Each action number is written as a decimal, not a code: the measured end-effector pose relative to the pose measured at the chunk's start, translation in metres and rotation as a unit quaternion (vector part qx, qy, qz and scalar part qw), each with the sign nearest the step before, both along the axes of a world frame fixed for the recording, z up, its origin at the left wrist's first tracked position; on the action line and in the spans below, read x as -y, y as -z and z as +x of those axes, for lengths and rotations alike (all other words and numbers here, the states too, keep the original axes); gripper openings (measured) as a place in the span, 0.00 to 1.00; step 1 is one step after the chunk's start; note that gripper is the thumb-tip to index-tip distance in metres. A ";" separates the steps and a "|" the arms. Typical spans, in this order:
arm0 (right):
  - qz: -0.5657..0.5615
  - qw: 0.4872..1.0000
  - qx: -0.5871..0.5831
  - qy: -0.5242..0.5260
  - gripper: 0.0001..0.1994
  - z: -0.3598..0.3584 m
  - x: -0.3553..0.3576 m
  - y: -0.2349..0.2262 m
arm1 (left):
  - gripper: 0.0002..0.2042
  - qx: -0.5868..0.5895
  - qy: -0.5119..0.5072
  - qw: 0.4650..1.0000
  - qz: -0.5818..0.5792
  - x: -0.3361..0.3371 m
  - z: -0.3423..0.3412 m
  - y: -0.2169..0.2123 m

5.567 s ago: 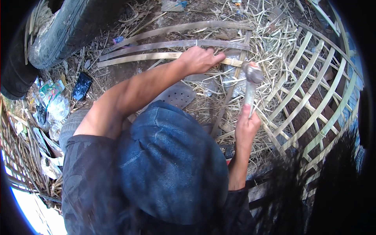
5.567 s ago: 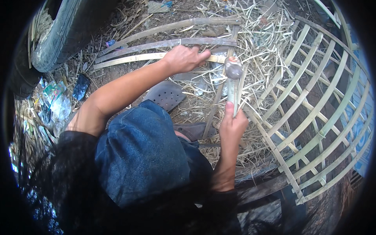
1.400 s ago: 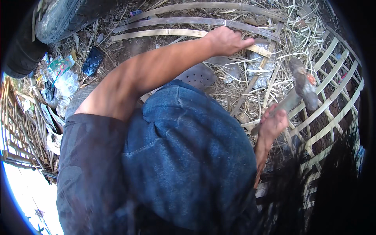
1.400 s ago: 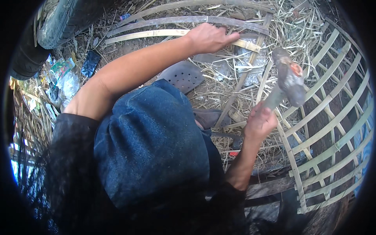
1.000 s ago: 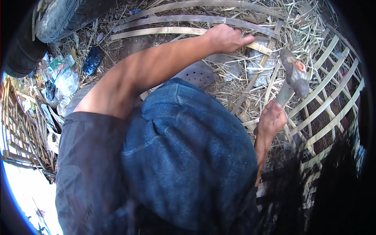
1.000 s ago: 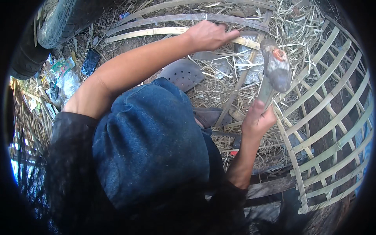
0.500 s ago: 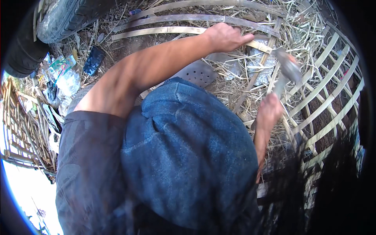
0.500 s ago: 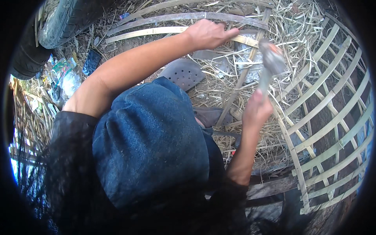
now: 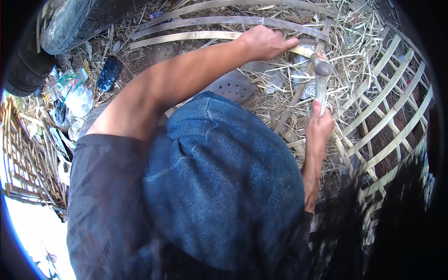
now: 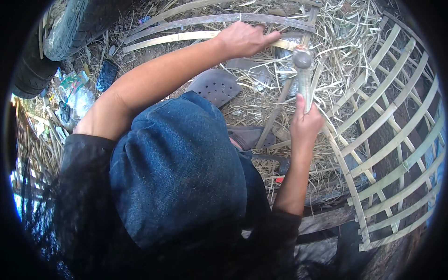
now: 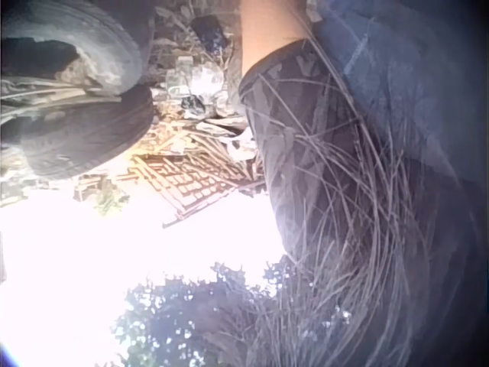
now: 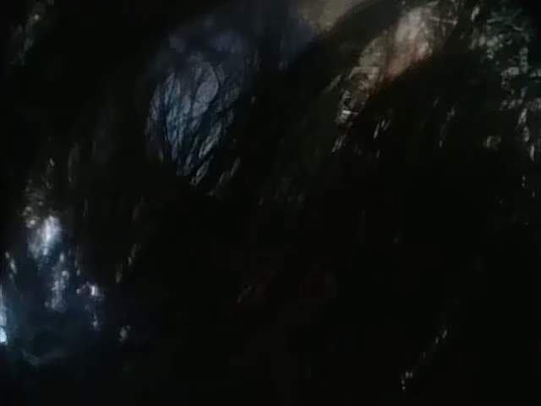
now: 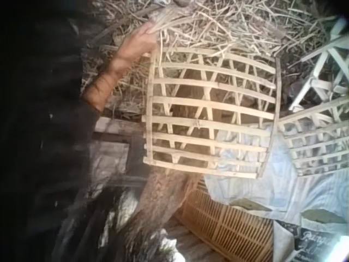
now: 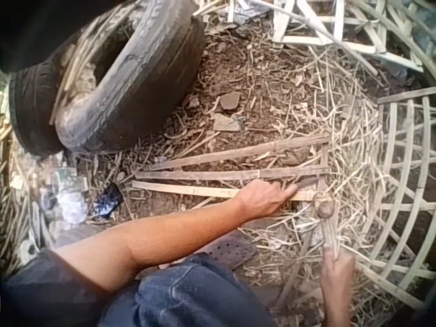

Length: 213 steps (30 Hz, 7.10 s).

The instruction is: The person constructs a bamboo lattice by hammering nails into intersecting bamboo strips and then repositions a partially completed lattice section.

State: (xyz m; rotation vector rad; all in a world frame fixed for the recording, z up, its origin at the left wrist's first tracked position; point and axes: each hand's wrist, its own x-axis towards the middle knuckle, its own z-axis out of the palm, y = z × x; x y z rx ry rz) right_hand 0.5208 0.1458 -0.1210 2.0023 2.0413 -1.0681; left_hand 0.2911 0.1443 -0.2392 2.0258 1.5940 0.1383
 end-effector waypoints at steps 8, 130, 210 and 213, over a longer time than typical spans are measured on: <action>0.038 0.996 -0.050 -0.065 0.19 -0.003 0.009 -0.026 | 0.13 -0.007 -0.002 1.000 0.010 -0.001 0.000 0.004; 0.305 0.917 -0.101 0.235 0.14 0.009 0.199 -0.305 | 0.35 0.376 -0.050 0.920 0.101 0.092 -0.059 -0.330; 0.004 0.969 0.064 0.237 0.18 0.074 0.053 -0.020 | 0.31 0.127 -0.218 0.967 0.028 0.024 -0.145 -0.061; 0.048 0.976 0.062 0.205 0.18 0.083 0.078 -0.042 | 0.25 0.300 -0.266 0.915 0.041 0.048 -0.135 -0.121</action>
